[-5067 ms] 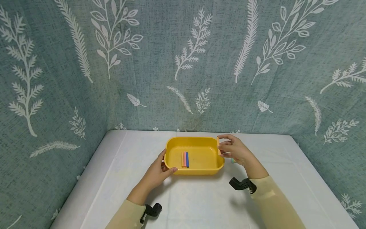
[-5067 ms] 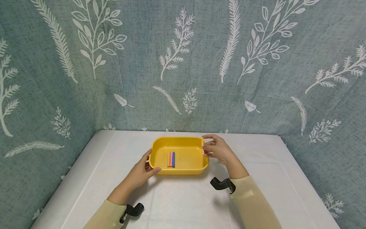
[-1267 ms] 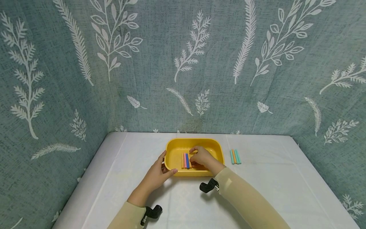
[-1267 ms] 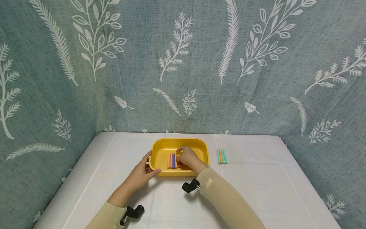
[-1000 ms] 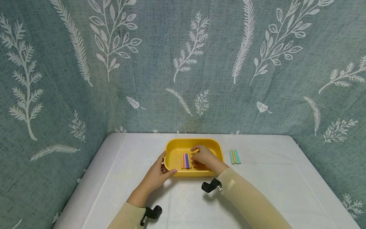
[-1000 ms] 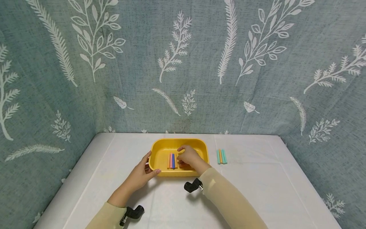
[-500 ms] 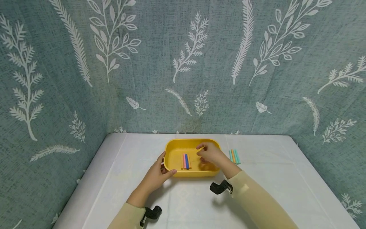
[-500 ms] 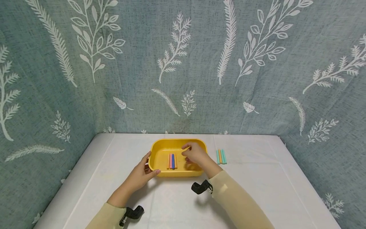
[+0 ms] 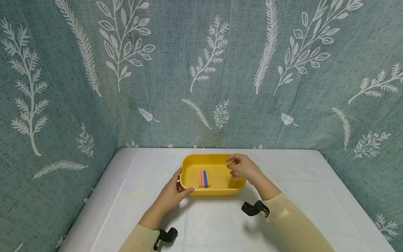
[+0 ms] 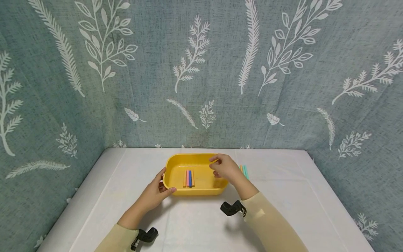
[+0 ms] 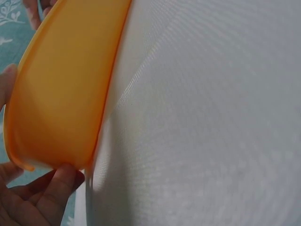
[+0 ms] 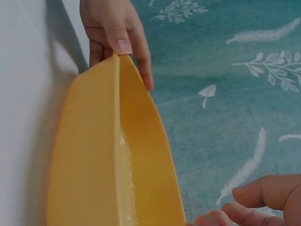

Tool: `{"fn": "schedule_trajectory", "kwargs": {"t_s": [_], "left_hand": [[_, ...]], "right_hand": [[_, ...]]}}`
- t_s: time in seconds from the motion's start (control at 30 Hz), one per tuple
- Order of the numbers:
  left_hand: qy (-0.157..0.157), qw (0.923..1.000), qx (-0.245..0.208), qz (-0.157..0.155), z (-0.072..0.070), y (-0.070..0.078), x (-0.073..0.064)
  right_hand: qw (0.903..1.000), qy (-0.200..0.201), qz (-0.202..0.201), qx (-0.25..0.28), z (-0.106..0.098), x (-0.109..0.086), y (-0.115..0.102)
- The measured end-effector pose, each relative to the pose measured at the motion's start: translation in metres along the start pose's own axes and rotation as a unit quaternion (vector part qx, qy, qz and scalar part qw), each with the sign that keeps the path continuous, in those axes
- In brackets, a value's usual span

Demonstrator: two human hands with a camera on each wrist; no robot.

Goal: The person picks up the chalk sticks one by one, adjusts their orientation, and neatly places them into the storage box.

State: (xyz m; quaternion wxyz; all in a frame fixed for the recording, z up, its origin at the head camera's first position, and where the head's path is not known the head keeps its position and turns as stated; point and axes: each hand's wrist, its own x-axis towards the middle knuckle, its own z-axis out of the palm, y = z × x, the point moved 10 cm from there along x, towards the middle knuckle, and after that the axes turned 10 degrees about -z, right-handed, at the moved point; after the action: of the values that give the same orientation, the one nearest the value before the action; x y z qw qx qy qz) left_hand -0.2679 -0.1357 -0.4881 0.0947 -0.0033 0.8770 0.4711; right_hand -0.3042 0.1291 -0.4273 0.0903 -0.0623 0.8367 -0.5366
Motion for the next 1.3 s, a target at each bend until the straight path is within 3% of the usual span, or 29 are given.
{"fn": "schedule_trajectory", "kwargs": {"t_s": [0.33,0.7,1.3], "left_hand": [[0.0,1.0,0.0,0.003,0.0,-0.001,0.001],[0.0,1.0,0.003,-0.001,0.001,-0.003,0.002],[-0.001,1.0,0.001,-0.002,0.002,-0.003,0.003]], "right_hand": [[0.9997,0.012,-0.023,0.001,-0.016,-0.012,0.003],[0.9955,0.047,-0.068,-0.045,-0.039,-0.021,0.008],[0.9878,0.086,-0.073,-0.107,-0.082,-0.026,0.042]]}}
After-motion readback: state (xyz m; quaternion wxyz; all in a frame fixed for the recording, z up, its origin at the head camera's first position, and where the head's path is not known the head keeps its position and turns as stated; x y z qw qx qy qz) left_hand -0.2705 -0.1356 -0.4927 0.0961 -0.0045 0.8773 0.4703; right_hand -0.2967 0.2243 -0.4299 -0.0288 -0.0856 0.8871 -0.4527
